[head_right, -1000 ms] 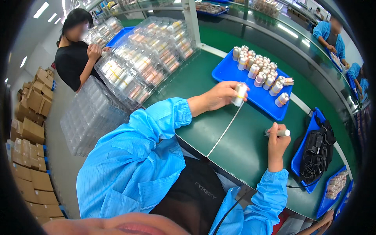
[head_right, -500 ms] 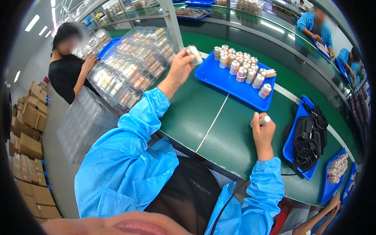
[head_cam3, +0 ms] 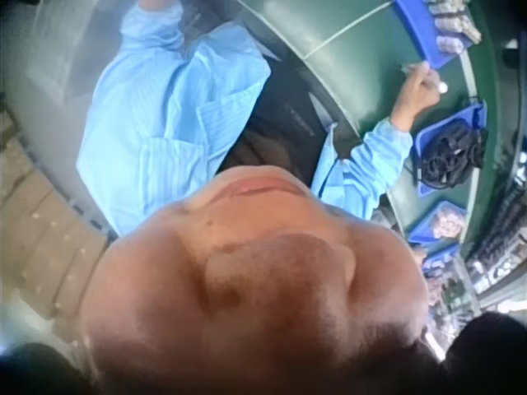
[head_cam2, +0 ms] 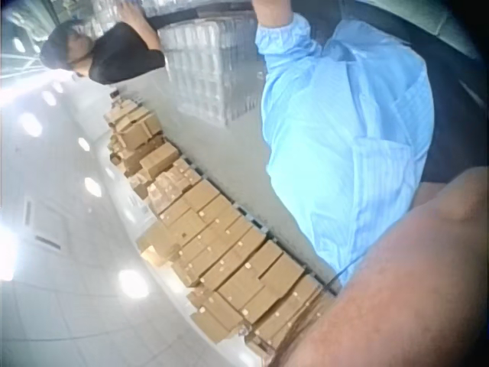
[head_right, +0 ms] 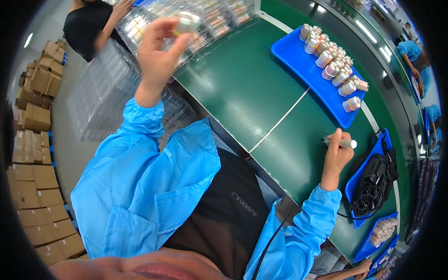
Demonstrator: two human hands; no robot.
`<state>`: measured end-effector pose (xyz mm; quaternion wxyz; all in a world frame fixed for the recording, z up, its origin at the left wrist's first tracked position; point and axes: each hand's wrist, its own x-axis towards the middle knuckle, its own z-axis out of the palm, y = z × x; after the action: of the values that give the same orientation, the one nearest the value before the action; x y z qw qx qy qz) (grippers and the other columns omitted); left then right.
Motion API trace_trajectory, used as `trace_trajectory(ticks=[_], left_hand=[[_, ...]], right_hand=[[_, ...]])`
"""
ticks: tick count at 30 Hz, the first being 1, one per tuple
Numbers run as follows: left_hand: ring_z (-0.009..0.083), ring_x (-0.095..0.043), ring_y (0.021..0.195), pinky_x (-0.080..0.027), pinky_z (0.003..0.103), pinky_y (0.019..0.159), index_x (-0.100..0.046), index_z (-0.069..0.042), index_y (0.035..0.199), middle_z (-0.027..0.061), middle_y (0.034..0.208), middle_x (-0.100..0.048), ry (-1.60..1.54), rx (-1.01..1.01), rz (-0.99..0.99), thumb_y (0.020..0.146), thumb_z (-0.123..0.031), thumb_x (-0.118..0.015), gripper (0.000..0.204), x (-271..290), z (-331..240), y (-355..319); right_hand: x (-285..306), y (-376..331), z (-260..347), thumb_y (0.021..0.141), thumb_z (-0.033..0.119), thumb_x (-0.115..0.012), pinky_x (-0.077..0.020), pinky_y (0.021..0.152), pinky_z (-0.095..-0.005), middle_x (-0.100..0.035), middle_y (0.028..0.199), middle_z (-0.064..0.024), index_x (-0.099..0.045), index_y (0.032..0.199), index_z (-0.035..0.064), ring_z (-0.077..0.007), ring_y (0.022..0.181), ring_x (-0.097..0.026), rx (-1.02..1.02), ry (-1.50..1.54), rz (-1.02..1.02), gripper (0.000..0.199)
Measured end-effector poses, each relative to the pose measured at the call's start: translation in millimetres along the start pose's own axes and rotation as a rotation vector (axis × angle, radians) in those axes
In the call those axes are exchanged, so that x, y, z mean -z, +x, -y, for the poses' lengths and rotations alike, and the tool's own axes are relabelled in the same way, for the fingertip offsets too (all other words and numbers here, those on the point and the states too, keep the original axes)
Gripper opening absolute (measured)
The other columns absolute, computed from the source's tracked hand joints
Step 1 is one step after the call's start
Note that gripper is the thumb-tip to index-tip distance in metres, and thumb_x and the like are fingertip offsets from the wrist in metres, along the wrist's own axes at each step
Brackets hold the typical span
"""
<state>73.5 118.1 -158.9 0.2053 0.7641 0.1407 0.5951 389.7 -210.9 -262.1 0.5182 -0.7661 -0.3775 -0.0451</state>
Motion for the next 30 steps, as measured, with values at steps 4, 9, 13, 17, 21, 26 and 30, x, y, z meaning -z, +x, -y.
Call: trace_trajectory(ticks=[4,9,13,17,21,26,30], left_hand=[[0.0181,-0.069,0.078,-0.054,0.030,0.071,-0.065,-0.010,0.107,0.0070,0.092,-0.071,0.554,-0.092,-0.120,0.077,-0.019,-0.083,0.036,74,5,27],[0.0210,-0.070,0.085,-0.054,0.034,0.073,-0.068,-0.006,0.111,0.0103,0.097,-0.072,0.691,-0.130,0.107,0.085,-0.028,-0.077,0.035,110,41,83],[0.0338,-0.066,0.085,-0.051,0.043,0.075,-0.066,-0.002,0.098,0.0180,0.090,-0.068,0.755,0.124,0.424,0.078,-0.032,-0.078,0.038,74,50,112],[0.0347,-0.067,0.080,-0.051,0.043,0.072,-0.067,0.000,0.089,0.0196,0.082,-0.068,0.743,0.119,0.623,0.080,-0.032,-0.076,0.035,51,59,117],[0.0377,-0.063,0.090,-0.051,0.047,0.076,-0.065,0.000,0.099,0.0215,0.093,-0.065,0.941,0.134,0.711,0.081,-0.027,-0.075,0.034,49,58,112],[0.0302,-0.067,0.081,-0.051,0.036,0.068,-0.070,-0.006,0.095,0.0113,0.092,-0.069,0.631,-0.106,0.387,0.092,-0.026,-0.066,0.021,13,-8,51],[0.0288,-0.066,0.084,-0.052,0.037,0.071,-0.068,-0.004,0.091,0.0094,0.090,-0.067,-0.023,-0.173,0.619,0.088,-0.012,-0.070,0.009,-95,-34,10]], right_hand=[[-1,-2,8,0.100,0.020,-0.059,-0.0391,0.053,-0.0252,-0.058,0.063,-0.0024,-0.059,0.072,0.0014,-0.0080,0.057,-0.050,0.040,-0.016,0.005,0.033],[-1,-2,0,0.100,0.020,-0.059,-0.0400,0.054,-0.0249,-0.059,0.064,-0.0022,-0.060,0.075,0.0012,-0.0079,0.059,-0.051,0.022,-0.005,0.002,0.031],[2,-4,1,0.099,0.020,-0.060,-0.0399,0.054,-0.0242,-0.059,0.064,-0.0017,-0.061,0.075,0.0013,-0.0075,0.059,-0.051,0.038,-0.023,0.005,0.031],[2,0,0,0.099,0.020,-0.061,-0.0397,0.054,-0.0237,-0.059,0.065,-0.0013,-0.061,0.075,0.0013,-0.0070,0.059,-0.051,0.038,-0.023,0.000,0.030],[4,-2,5,0.098,0.019,-0.063,-0.0396,0.054,-0.0230,-0.059,0.065,-0.0005,-0.061,0.075,0.0020,-0.0063,0.059,-0.051,0.031,-0.014,-0.028,0.029],[-2,-5,9,0.095,0.016,-0.066,-0.0407,0.053,-0.0242,-0.058,0.063,0.0007,-0.063,0.074,0.0047,-0.0058,0.058,-0.052,0.000,-0.022,-0.034,0.025],[-1,-3,11,0.093,0.016,-0.068,-0.0413,0.050,-0.0273,-0.057,0.059,-0.0029,-0.060,0.071,0.0045,-0.0094,0.053,-0.052,0.062,-0.055,-0.061,0.026]])
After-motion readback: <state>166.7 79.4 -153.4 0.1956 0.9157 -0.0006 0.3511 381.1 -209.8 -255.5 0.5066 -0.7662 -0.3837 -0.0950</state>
